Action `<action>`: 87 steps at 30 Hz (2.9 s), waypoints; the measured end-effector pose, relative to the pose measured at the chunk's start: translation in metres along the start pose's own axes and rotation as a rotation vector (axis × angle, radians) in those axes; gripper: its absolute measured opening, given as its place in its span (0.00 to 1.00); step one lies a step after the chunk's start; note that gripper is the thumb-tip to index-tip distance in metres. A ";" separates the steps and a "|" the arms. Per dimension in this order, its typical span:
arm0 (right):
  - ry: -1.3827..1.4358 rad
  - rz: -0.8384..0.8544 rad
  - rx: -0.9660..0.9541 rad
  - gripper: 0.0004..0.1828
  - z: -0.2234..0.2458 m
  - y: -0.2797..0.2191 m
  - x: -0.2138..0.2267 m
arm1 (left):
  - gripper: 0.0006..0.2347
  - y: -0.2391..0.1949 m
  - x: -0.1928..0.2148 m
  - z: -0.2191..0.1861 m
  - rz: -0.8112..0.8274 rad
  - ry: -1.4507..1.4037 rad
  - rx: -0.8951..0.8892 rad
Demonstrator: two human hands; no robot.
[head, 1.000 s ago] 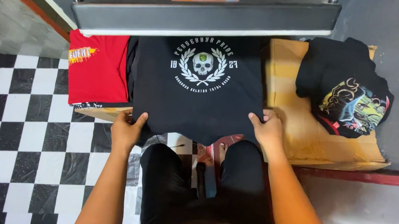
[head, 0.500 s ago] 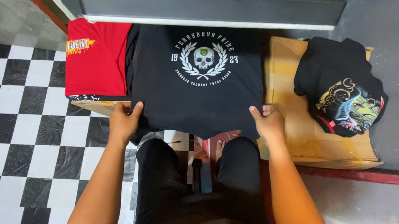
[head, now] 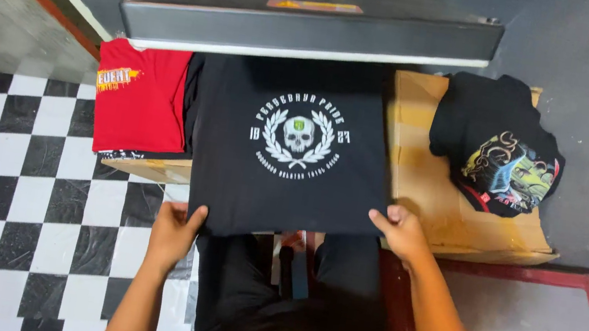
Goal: Operating a heat press machine to transfer or cure designs on t-shirts.
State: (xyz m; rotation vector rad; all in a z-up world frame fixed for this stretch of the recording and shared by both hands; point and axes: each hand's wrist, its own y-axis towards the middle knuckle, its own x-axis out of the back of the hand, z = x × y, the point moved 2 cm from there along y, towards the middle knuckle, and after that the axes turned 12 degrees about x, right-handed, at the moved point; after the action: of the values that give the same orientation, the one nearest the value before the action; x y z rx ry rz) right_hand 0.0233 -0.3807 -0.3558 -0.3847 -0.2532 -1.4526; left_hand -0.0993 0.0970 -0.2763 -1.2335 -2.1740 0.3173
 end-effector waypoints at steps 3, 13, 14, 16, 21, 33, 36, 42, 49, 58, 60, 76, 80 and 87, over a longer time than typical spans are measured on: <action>-0.025 0.064 -0.291 0.28 0.036 -0.048 0.011 | 0.19 -0.031 0.008 0.019 0.037 -0.048 0.144; -0.195 -0.283 0.263 0.25 0.103 -0.024 -0.011 | 0.24 -0.029 -0.007 -0.067 -0.215 0.313 -0.451; -0.310 -0.218 0.410 0.23 0.131 -0.020 -0.026 | 0.20 -0.030 -0.024 -0.087 -0.160 0.350 -0.622; -0.424 -0.151 0.554 0.21 0.166 -0.011 -0.057 | 0.16 -0.026 -0.058 -0.113 -0.099 0.387 -0.794; -0.669 0.294 0.556 0.33 0.189 0.002 -0.109 | 0.24 0.005 -0.121 -0.117 -0.068 0.888 -0.898; -0.893 0.170 0.356 0.40 0.179 0.011 -0.095 | 0.30 0.007 -0.107 -0.109 -0.139 0.912 -0.719; -0.887 0.330 0.588 0.40 0.186 -0.008 -0.121 | 0.29 0.011 -0.107 -0.105 -0.159 0.930 -0.726; -0.724 0.323 0.488 0.38 0.162 0.009 -0.115 | 0.30 0.006 -0.107 -0.095 -0.185 0.874 -0.710; -0.752 0.165 0.331 0.40 0.175 0.035 -0.107 | 0.31 -0.020 -0.098 -0.076 -0.165 0.889 -0.755; -0.861 0.391 0.752 0.37 0.184 0.001 -0.123 | 0.30 -0.038 -0.094 -0.051 -0.143 0.865 -0.748; -0.654 0.441 0.802 0.32 0.180 -0.009 -0.115 | 0.30 -0.040 -0.094 -0.045 -0.136 0.842 -0.728; -0.428 0.074 0.686 0.17 0.168 0.008 -0.112 | 0.22 -0.042 -0.114 -0.086 0.025 0.686 -0.690; -0.444 0.054 0.711 0.16 0.172 0.006 -0.111 | 0.23 -0.044 -0.119 -0.086 -0.042 0.764 -0.759; -0.464 0.141 0.632 0.12 0.173 0.009 -0.115 | 0.24 -0.042 -0.118 -0.073 -0.068 0.775 -0.747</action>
State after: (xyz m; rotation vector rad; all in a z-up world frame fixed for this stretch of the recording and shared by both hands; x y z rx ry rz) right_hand 0.0303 -0.2055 -0.2443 -0.2073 -1.0089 -1.0577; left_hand -0.0388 -0.0316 -0.2446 -1.3295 -1.6406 -0.9371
